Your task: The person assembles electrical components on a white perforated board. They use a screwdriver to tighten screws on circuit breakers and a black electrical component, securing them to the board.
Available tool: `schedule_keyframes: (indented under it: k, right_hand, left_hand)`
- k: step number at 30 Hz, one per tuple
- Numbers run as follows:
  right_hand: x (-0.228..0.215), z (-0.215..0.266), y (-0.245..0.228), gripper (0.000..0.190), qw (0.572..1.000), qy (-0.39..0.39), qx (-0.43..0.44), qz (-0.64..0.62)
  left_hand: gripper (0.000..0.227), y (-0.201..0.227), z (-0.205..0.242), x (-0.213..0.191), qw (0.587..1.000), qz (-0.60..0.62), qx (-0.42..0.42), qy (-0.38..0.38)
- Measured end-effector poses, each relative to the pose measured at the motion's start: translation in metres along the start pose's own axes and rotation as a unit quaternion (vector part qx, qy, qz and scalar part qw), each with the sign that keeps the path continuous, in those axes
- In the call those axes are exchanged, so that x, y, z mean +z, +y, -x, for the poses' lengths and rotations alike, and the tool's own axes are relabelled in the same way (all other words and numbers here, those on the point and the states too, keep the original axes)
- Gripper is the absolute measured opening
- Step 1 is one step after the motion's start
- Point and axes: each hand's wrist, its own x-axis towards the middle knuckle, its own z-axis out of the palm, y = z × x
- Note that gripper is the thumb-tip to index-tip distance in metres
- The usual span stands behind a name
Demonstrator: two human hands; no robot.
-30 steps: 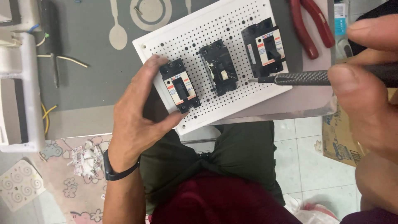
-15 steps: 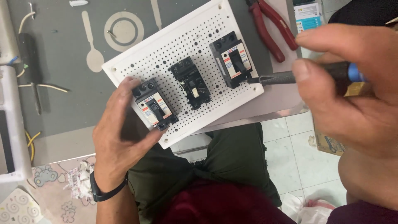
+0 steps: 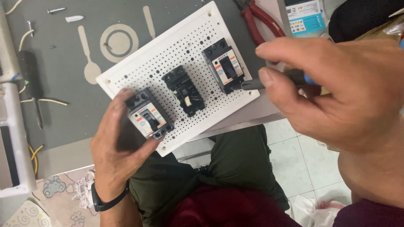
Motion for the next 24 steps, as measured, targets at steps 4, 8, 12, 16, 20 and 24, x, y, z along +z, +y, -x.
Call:
schedule_keyframes:
  k: [4,8,12,16,20,24]
  right_hand:
    - [-0.012,0.021,0.000,0.022,0.991,0.007,0.099,-0.093]
    - [-0.016,0.041,0.005,0.024,0.987,0.019,0.129,-0.091]
    - [-0.017,0.061,0.015,0.028,0.982,0.034,0.166,-0.082]
    - [-0.011,0.075,0.024,0.031,0.976,0.049,0.191,-0.088]
    - [-0.007,0.087,0.041,0.026,0.982,0.065,0.147,-0.098]
    - [0.003,0.100,0.044,0.032,0.968,0.077,0.201,-0.128]
  left_hand:
    - [0.082,-0.001,0.002,0.002,0.999,0.030,0.011,0.009]
    - [0.077,0.016,-0.013,0.001,0.999,0.006,-0.046,0.000]
    - [0.070,0.020,-0.015,0.004,0.995,0.008,-0.101,0.006]
    - [0.071,0.018,-0.011,0.006,0.996,-0.001,-0.090,0.014]
    - [0.072,0.021,-0.015,0.008,0.996,0.018,-0.087,0.013]
    - [0.071,0.024,-0.018,0.011,0.996,0.045,-0.075,0.020]
